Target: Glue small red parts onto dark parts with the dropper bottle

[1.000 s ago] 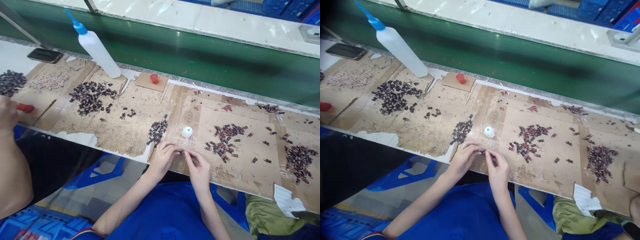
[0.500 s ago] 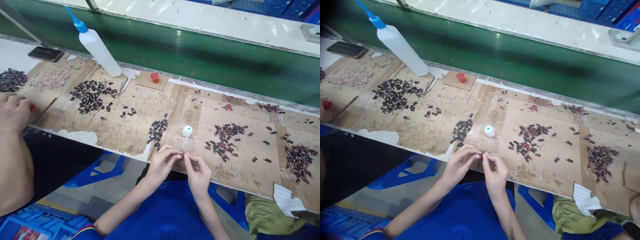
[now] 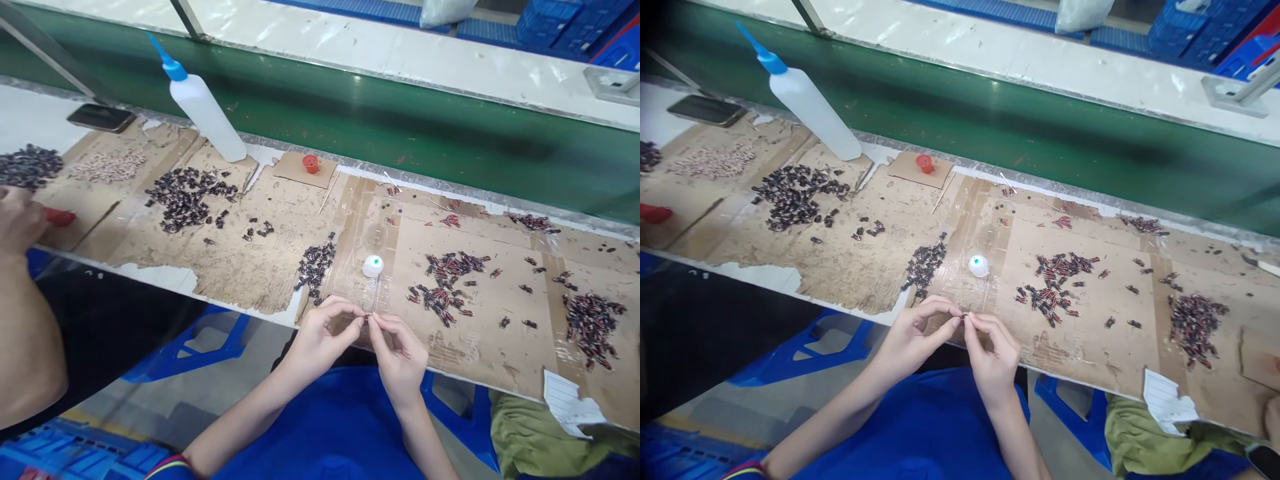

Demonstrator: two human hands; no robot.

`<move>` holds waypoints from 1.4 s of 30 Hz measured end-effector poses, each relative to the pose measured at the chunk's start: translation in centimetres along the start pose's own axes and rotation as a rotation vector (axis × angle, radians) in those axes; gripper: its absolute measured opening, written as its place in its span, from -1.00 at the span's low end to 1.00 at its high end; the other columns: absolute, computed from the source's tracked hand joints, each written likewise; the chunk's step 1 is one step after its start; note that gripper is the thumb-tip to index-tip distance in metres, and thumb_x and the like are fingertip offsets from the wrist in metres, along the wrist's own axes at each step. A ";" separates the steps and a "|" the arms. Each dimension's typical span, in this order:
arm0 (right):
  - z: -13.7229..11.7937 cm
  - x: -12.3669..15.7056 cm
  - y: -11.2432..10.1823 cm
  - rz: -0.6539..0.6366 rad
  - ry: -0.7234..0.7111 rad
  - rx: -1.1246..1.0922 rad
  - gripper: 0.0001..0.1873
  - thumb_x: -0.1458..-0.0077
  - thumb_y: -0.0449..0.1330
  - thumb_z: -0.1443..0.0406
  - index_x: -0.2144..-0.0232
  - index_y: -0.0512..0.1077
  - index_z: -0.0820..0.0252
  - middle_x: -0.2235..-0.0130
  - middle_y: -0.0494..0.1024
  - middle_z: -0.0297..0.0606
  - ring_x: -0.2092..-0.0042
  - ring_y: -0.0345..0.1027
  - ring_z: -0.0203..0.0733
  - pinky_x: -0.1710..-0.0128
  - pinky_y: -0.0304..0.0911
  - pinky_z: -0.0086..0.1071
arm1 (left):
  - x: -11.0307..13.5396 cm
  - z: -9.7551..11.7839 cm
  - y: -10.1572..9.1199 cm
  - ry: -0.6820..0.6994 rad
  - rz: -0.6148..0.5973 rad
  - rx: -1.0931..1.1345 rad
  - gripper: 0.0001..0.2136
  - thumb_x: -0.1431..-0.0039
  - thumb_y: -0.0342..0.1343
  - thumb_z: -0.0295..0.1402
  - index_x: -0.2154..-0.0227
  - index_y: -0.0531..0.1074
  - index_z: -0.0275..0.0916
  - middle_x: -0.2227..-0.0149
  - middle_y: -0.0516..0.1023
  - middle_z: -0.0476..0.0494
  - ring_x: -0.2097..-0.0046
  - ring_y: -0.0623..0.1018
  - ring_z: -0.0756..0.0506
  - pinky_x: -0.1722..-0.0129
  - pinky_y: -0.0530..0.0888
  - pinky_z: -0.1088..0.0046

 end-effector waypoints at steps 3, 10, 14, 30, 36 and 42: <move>0.1 -0.3 -0.3 -0.016 0.017 -0.011 -0.87 -0.06 0.25 0.44 0.35 0.56 0.15 0.34 0.63 -0.23 0.30 0.54 -0.20 0.28 0.48 -0.35 | 0.0 0.1 0.4 0.012 -0.012 -0.028 -0.92 -0.09 0.15 -0.44 0.39 0.55 -0.22 0.36 0.55 -0.10 0.25 0.55 -0.05 0.20 0.49 0.47; 0.8 -1.7 -3.6 -0.013 0.116 0.038 -0.94 -0.04 0.29 0.34 0.38 0.57 0.14 0.39 0.64 -0.26 0.37 0.54 -0.21 0.35 0.48 -0.38 | -0.2 -0.7 0.7 0.133 -0.096 -0.081 -0.80 -0.22 0.11 -0.37 0.10 0.48 -0.21 0.23 0.61 -0.13 0.15 0.58 -0.10 0.08 0.51 0.34; 1.6 -3.5 -6.3 0.236 0.139 0.294 -0.85 -0.04 0.29 0.23 0.34 0.57 0.19 0.33 0.64 -0.19 0.33 0.54 -0.15 0.29 0.49 -0.28 | -1.1 -2.2 -2.0 0.281 0.060 -0.434 -0.81 -0.26 0.07 -0.39 0.09 0.46 -0.18 0.14 0.61 -0.13 0.05 0.51 -0.15 0.02 0.44 0.21; 2.4 -7.5 0.8 -0.219 -0.011 0.240 -0.76 -0.11 0.23 0.19 0.19 0.30 0.11 0.03 0.55 -0.11 -0.09 0.35 -0.02 -0.06 0.29 -0.02 | -1.5 -3.2 -1.8 0.297 -0.035 -0.772 -0.72 -0.26 -0.01 -0.58 0.24 0.54 -0.09 0.26 0.60 -0.06 0.07 0.42 -0.14 0.07 0.19 0.23; 2.8 -5.4 -2.9 0.070 0.238 -0.112 -0.66 0.15 0.38 0.12 0.35 0.42 0.15 0.41 0.57 -0.31 0.45 0.42 -0.23 0.49 0.28 -0.39 | -2.0 -4.0 0.1 0.280 -0.067 -0.620 -0.85 -0.27 0.08 -0.40 0.34 0.54 -0.09 0.31 0.63 -0.01 -0.01 0.45 -0.16 -0.01 0.16 0.18; 3.3 -4.0 -3.9 0.347 0.366 -0.343 -0.70 0.30 0.41 0.16 0.46 0.52 0.17 0.48 0.58 -0.29 0.52 0.41 -0.24 0.56 0.23 -0.43 | -1.8 -4.8 -0.4 0.267 0.055 -0.657 -0.94 -0.15 0.23 -0.38 0.40 0.55 -0.07 0.27 0.65 -0.02 -0.07 0.43 -0.23 -0.04 0.16 0.10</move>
Point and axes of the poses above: each hand's wrist, its own x-axis away from the middle knuckle, its own y-axis out of the palm, z = x × y, the point moved 1 cm from there along -x, towards the middle knuckle
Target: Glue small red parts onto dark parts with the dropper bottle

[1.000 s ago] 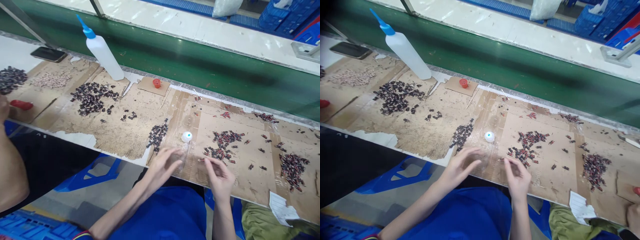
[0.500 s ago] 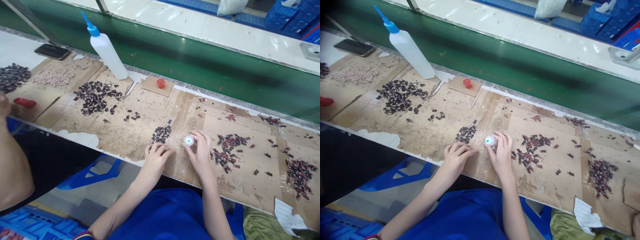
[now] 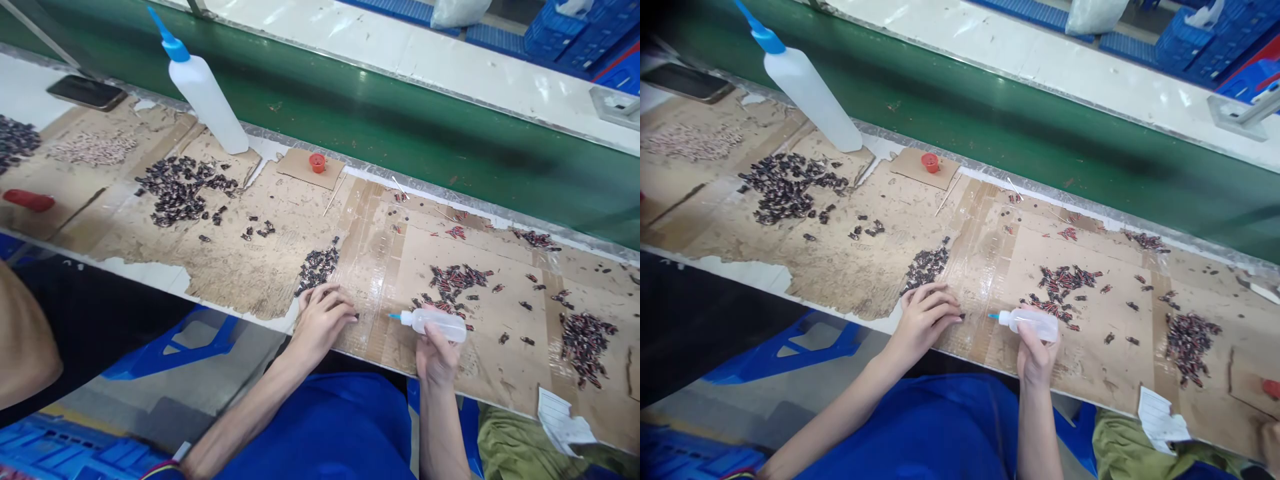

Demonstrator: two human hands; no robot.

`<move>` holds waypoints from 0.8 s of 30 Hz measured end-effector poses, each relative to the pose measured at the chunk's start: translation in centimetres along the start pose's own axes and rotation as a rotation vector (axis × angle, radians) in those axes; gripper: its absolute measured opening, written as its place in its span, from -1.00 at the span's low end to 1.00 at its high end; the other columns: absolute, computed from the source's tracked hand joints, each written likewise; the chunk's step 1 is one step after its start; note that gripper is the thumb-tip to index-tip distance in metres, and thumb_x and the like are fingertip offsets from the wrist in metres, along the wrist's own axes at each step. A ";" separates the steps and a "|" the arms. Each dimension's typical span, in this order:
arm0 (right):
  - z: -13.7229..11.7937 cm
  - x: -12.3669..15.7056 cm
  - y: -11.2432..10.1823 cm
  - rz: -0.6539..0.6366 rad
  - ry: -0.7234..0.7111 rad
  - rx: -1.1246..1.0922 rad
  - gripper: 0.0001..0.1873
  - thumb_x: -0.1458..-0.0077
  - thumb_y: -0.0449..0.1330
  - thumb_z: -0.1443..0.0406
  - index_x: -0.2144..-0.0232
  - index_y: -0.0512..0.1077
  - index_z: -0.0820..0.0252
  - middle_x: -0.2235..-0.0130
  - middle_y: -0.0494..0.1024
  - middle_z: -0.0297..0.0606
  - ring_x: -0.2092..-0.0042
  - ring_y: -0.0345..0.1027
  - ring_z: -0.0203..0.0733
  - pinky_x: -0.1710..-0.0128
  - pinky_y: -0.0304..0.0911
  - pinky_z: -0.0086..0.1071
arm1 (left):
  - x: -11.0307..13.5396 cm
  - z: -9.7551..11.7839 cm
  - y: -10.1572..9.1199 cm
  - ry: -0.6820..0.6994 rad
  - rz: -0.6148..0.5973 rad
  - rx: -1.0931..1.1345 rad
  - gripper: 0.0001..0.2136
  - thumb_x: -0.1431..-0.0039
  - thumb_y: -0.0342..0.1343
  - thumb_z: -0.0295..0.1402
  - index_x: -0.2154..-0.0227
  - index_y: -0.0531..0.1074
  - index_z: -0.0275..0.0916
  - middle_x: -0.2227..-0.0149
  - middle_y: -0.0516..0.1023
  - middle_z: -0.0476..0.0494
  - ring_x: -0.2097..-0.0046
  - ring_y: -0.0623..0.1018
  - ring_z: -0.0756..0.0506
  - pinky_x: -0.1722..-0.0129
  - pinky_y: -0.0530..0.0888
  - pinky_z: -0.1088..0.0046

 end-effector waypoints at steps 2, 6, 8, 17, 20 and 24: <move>0.2 0.4 0.3 0.029 0.014 0.042 -0.72 0.27 0.39 0.16 0.46 0.53 0.18 0.45 0.61 -0.26 0.50 0.44 -0.22 0.55 0.25 -0.42 | 0.1 -0.1 -0.3 0.002 -0.027 0.012 -0.93 -0.14 0.24 -0.39 0.33 0.56 -0.06 0.24 0.65 -0.02 -0.09 0.43 -0.23 -0.05 0.17 0.12; 0.5 1.4 1.3 -0.064 0.016 0.268 -0.68 0.11 0.32 0.07 0.47 0.55 0.23 0.49 0.61 -0.21 0.54 0.43 -0.19 0.59 0.23 -0.41 | 0.2 -0.1 -0.5 -0.020 -0.046 0.042 -0.88 -0.15 0.22 -0.42 0.27 0.55 -0.06 0.25 0.66 -0.02 -0.09 0.45 -0.22 -0.05 0.18 0.13; 0.4 1.8 1.7 -0.089 -0.030 0.378 -0.66 0.09 0.31 0.05 0.51 0.55 0.24 0.53 0.60 -0.22 0.53 0.44 -0.16 0.56 0.27 -0.38 | 0.2 -0.1 -0.5 -0.036 -0.040 0.050 -0.88 -0.15 0.21 -0.45 0.29 0.54 -0.07 0.27 0.67 -0.02 -0.07 0.48 -0.21 -0.04 0.18 0.13; 0.2 2.3 2.7 -0.123 -0.097 0.491 -0.70 0.01 0.27 0.08 0.53 0.55 0.21 0.55 0.61 -0.24 0.52 0.46 -0.16 0.54 0.34 -0.38 | 0.1 0.0 -0.4 -0.103 -0.008 0.062 -0.90 -0.08 0.27 -0.46 0.38 0.54 -0.10 0.34 0.67 -0.01 0.04 0.56 -0.18 -0.05 0.17 0.13; 0.1 2.2 2.8 -0.132 -0.109 0.486 -0.72 0.02 0.27 0.11 0.54 0.55 0.21 0.55 0.60 -0.25 0.53 0.46 -0.16 0.56 0.34 -0.38 | 0.1 0.0 -0.4 -0.103 -0.009 0.070 -0.91 -0.08 0.26 -0.45 0.40 0.55 -0.10 0.34 0.67 -0.01 0.05 0.56 -0.17 -0.06 0.17 0.13; 0.0 2.3 3.1 -0.119 -0.117 0.503 -0.69 0.01 0.26 0.09 0.55 0.54 0.22 0.57 0.59 -0.26 0.54 0.44 -0.17 0.56 0.33 -0.38 | 0.0 0.0 -0.4 -0.112 -0.006 0.069 -0.93 -0.09 0.26 -0.43 0.43 0.55 -0.09 0.35 0.67 -0.01 0.06 0.56 -0.17 -0.08 0.17 0.12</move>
Point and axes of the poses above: each hand's wrist, its own x-axis away from the middle knuckle, its own y-axis out of the palm, z = x × y, the point moved 1 cm from there along -x, towards the middle knuckle
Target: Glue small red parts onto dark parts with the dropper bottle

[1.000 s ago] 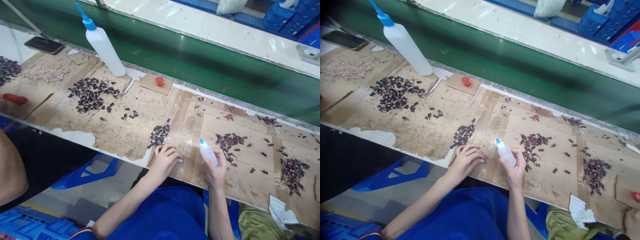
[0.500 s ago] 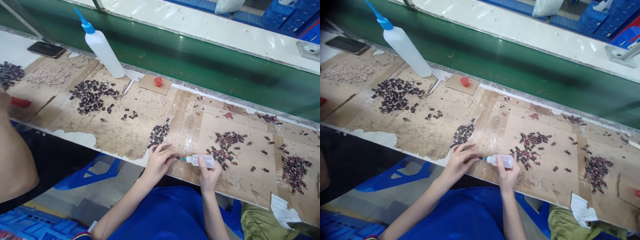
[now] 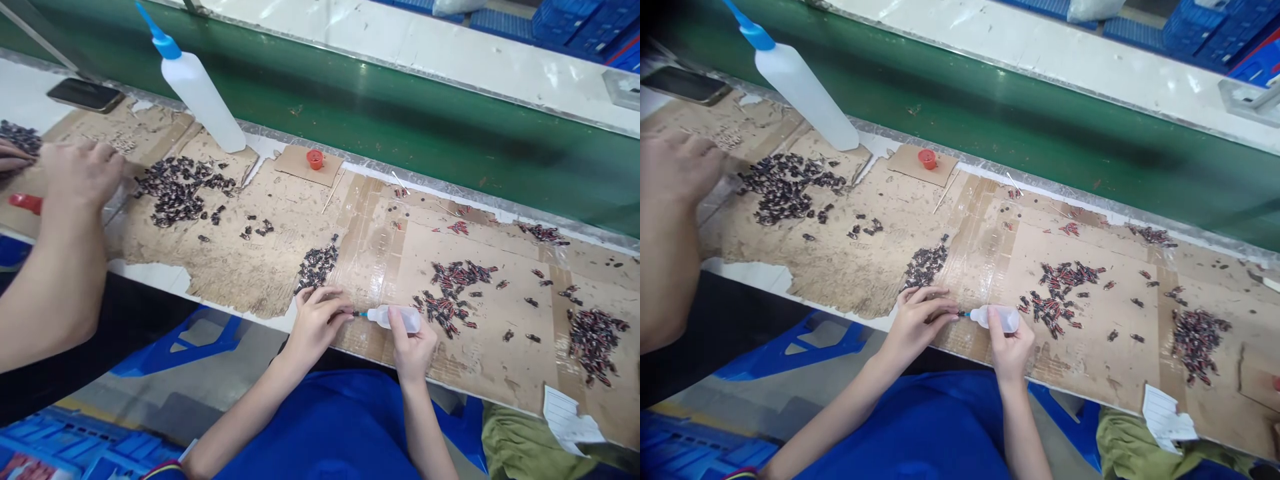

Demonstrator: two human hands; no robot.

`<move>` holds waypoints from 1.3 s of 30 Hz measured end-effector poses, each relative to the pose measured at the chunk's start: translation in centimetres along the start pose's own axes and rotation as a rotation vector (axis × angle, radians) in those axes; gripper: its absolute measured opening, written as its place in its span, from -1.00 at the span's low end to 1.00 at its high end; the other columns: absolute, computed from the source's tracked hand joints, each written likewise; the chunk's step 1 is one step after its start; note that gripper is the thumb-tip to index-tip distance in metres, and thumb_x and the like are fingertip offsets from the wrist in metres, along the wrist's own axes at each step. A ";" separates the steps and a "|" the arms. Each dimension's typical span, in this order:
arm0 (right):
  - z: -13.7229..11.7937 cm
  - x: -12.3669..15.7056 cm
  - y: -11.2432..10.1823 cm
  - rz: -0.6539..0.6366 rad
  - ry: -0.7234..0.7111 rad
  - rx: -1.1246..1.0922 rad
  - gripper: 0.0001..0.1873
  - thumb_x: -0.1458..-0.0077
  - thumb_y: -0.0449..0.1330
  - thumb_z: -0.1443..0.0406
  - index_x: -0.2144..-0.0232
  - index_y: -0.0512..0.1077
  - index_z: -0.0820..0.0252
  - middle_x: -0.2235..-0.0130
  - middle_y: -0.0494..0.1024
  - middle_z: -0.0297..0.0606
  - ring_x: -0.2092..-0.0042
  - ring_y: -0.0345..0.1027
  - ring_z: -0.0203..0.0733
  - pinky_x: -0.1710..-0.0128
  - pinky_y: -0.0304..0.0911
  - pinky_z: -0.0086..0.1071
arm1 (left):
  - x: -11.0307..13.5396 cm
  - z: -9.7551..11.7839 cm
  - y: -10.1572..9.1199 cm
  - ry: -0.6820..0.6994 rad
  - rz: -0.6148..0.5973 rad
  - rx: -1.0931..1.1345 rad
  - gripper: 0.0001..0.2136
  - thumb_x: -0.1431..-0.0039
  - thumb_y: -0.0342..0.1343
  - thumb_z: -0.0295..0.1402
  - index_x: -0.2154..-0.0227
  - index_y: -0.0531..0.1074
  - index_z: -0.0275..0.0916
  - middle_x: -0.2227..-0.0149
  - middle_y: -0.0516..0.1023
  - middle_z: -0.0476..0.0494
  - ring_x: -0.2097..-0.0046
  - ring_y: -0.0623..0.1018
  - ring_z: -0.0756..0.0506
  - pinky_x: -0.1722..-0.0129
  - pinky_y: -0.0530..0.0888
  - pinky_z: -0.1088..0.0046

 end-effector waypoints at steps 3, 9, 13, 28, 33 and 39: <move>0.0 0.1 0.0 0.044 0.012 -0.003 -0.68 0.00 0.25 0.08 0.54 0.55 0.22 0.55 0.60 -0.24 0.52 0.45 -0.17 0.53 0.34 -0.37 | -0.1 0.1 -0.1 -0.006 -0.008 -0.005 -0.91 -0.05 0.29 -0.43 0.45 0.54 -0.08 0.35 0.67 0.01 0.07 0.57 -0.18 -0.07 0.17 0.10; 0.7 0.1 -0.3 0.040 0.038 -0.044 -0.68 0.01 0.26 0.09 0.55 0.56 0.24 0.55 0.60 -0.23 0.52 0.45 -0.15 0.53 0.33 -0.37 | -0.2 0.4 -0.3 -0.019 -0.007 -0.006 -0.90 -0.04 0.29 -0.46 0.45 0.55 -0.09 0.35 0.67 0.01 0.08 0.56 -0.18 -0.05 0.16 0.10; 0.4 0.0 -0.2 0.014 0.023 -0.018 -0.68 0.03 0.27 0.08 0.57 0.54 0.23 0.58 0.57 -0.26 0.54 0.41 -0.18 0.55 0.30 -0.38 | -0.1 0.5 -0.2 -0.022 0.003 -0.019 -0.90 -0.05 0.28 -0.45 0.45 0.54 -0.09 0.34 0.66 0.00 0.07 0.56 -0.18 -0.07 0.16 0.09; 1.1 -1.3 -1.2 0.081 0.055 -0.230 -0.67 0.14 0.37 0.15 0.37 0.42 0.21 0.41 0.60 -0.25 0.43 0.48 -0.18 0.47 0.35 -0.37 | 0.2 0.5 0.3 0.042 0.003 -0.053 -0.86 -0.13 0.20 -0.46 0.36 0.56 -0.04 0.35 0.64 -0.01 0.03 0.47 -0.23 -0.05 0.14 0.05; -1.0 -3.3 1.2 -0.203 -0.118 -0.026 -0.57 0.20 0.40 0.20 0.38 0.22 0.08 0.23 0.62 -0.19 0.16 0.54 -0.06 0.13 0.39 -0.18 | 0.4 0.8 0.2 0.095 -0.002 -0.113 -0.84 -0.17 0.16 -0.49 0.37 0.54 -0.06 0.32 0.62 -0.02 0.03 0.45 -0.21 -0.02 0.17 0.10; -1.8 -5.4 1.9 -0.529 -0.233 0.229 -0.54 0.16 0.41 0.25 0.23 0.30 0.12 0.15 0.60 -0.16 0.09 0.52 -0.05 0.08 0.39 -0.15 | 1.0 -0.2 -0.7 0.162 0.043 -0.024 -0.84 -0.26 0.05 -0.47 0.30 0.50 -0.11 0.31 0.65 -0.01 0.00 0.48 -0.19 0.01 0.27 0.17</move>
Point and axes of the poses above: each hand's wrist, its own x-axis away from the middle knuckle, its own y-axis out of the palm, z = x × y, the point moved 1 cm from there along -x, towards the middle knuckle
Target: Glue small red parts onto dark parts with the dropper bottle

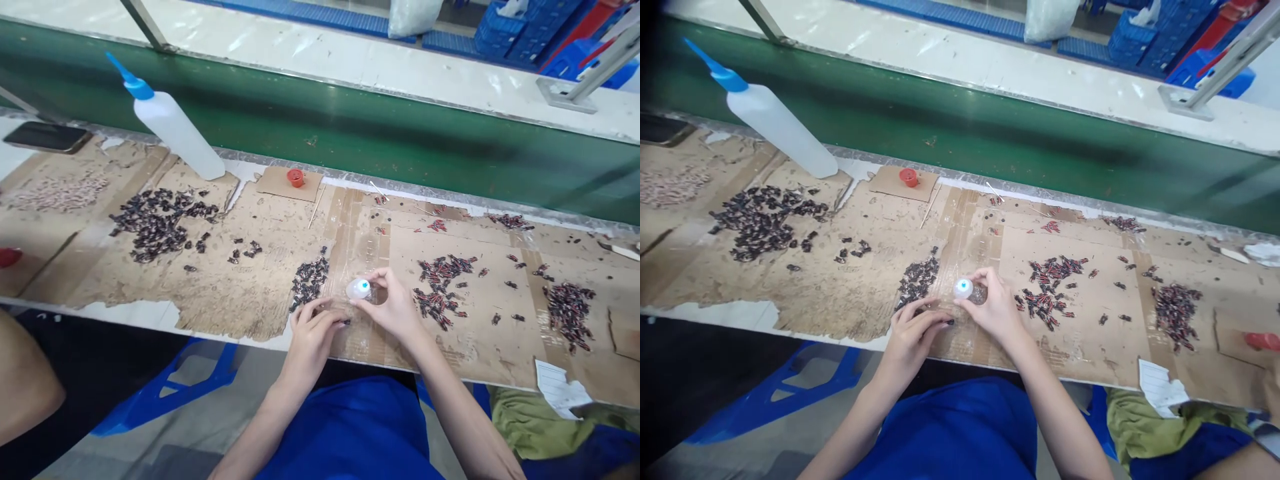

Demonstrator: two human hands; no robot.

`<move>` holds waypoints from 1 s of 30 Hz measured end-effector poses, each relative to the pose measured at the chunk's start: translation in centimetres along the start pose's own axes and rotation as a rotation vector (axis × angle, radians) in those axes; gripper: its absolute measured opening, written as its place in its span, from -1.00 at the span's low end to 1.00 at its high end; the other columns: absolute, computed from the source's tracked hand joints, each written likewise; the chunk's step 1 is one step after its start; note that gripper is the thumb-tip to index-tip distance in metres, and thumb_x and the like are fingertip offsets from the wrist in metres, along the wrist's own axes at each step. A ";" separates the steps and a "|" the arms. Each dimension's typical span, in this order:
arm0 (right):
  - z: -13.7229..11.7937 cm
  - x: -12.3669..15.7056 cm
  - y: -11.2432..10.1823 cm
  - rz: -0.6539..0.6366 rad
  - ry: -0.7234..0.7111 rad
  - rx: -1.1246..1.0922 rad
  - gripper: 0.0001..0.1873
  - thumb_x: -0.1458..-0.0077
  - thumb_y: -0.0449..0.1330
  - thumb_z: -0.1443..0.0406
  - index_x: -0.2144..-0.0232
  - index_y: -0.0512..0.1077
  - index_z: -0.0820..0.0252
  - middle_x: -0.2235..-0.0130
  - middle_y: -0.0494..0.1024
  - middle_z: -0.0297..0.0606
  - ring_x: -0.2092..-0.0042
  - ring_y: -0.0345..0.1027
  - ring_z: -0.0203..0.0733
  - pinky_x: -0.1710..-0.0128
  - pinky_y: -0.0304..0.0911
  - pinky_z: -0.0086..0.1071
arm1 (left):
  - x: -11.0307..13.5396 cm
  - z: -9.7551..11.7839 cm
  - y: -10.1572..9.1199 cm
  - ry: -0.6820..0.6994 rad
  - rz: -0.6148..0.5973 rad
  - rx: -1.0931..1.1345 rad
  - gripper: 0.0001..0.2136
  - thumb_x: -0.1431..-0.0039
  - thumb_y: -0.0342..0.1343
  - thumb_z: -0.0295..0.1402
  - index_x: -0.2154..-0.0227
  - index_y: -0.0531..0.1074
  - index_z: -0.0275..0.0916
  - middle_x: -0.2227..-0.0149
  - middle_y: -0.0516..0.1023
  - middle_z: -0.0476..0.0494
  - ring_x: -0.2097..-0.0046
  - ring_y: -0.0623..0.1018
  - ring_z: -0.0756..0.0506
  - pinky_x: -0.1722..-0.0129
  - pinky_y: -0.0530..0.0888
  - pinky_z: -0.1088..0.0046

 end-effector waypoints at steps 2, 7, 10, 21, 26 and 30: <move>-0.1 -0.7 -1.9 -0.173 -0.070 0.086 -0.44 0.19 0.43 0.32 0.09 0.36 0.12 0.07 0.57 -0.15 0.03 0.49 -0.05 0.01 0.37 -0.13 | 0.1 -0.3 -0.6 0.020 0.033 0.049 -0.84 -0.28 0.03 -0.46 0.28 0.51 -0.13 0.31 0.64 -0.02 0.02 0.51 -0.17 0.04 0.32 0.22; 0.3 -5.9 -6.9 0.034 -0.167 0.365 -0.75 -0.17 0.16 0.32 0.09 0.50 0.11 0.13 0.61 -0.17 0.08 0.48 -0.03 0.04 0.34 -0.06 | 0.1 -0.2 -2.0 0.024 0.085 0.182 -0.85 -0.26 0.07 -0.43 0.20 0.52 -0.15 0.24 0.63 -0.07 0.08 0.54 -0.12 0.08 0.46 0.32; 1.3 -10.0 -6.9 0.029 -0.199 0.527 -0.81 -0.07 0.26 0.38 0.23 0.58 0.15 0.14 0.62 -0.12 0.04 0.43 0.06 0.00 0.26 -0.01 | 0.2 0.1 -2.2 0.046 0.124 0.296 -0.84 -0.24 0.10 -0.46 0.20 0.53 -0.16 0.27 0.64 -0.08 0.12 0.56 -0.10 0.11 0.52 0.34; 1.4 -7.6 -6.0 0.199 -0.035 0.229 -0.94 0.01 0.28 0.36 0.47 0.58 0.16 0.39 0.64 -0.25 0.35 0.47 -0.14 0.27 0.34 -0.24 | 0.1 1.7 -3.4 -0.025 0.189 0.373 -0.85 -0.20 0.14 -0.48 0.21 0.55 -0.19 0.25 0.64 -0.12 0.16 0.59 -0.10 0.14 0.56 0.33; -1.4 2.2 -3.7 0.437 0.159 -0.251 -0.87 0.11 0.36 0.21 0.46 0.60 0.13 0.40 0.66 -0.25 0.34 0.53 -0.13 0.32 0.43 -0.27 | -0.3 3.1 -2.9 0.022 0.198 0.395 -0.86 -0.19 0.16 -0.50 0.22 0.55 -0.20 0.31 0.64 -0.11 0.23 0.57 -0.07 0.20 0.55 0.39; -3.2 6.6 -0.8 0.395 0.260 -0.416 -0.88 0.09 0.35 0.22 0.44 0.61 0.12 0.43 0.66 -0.25 0.38 0.54 -0.13 0.31 0.47 -0.27 | -0.6 3.9 -2.2 0.093 0.161 0.384 -0.83 -0.18 0.16 -0.52 0.20 0.55 -0.20 0.33 0.63 -0.12 0.24 0.56 -0.08 0.23 0.54 0.38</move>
Point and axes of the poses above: each hand's wrist, its own x-axis away from the middle knuckle, its own y-axis out of the palm, z = x × y, the point moved 1 cm from there along -x, towards the middle knuckle
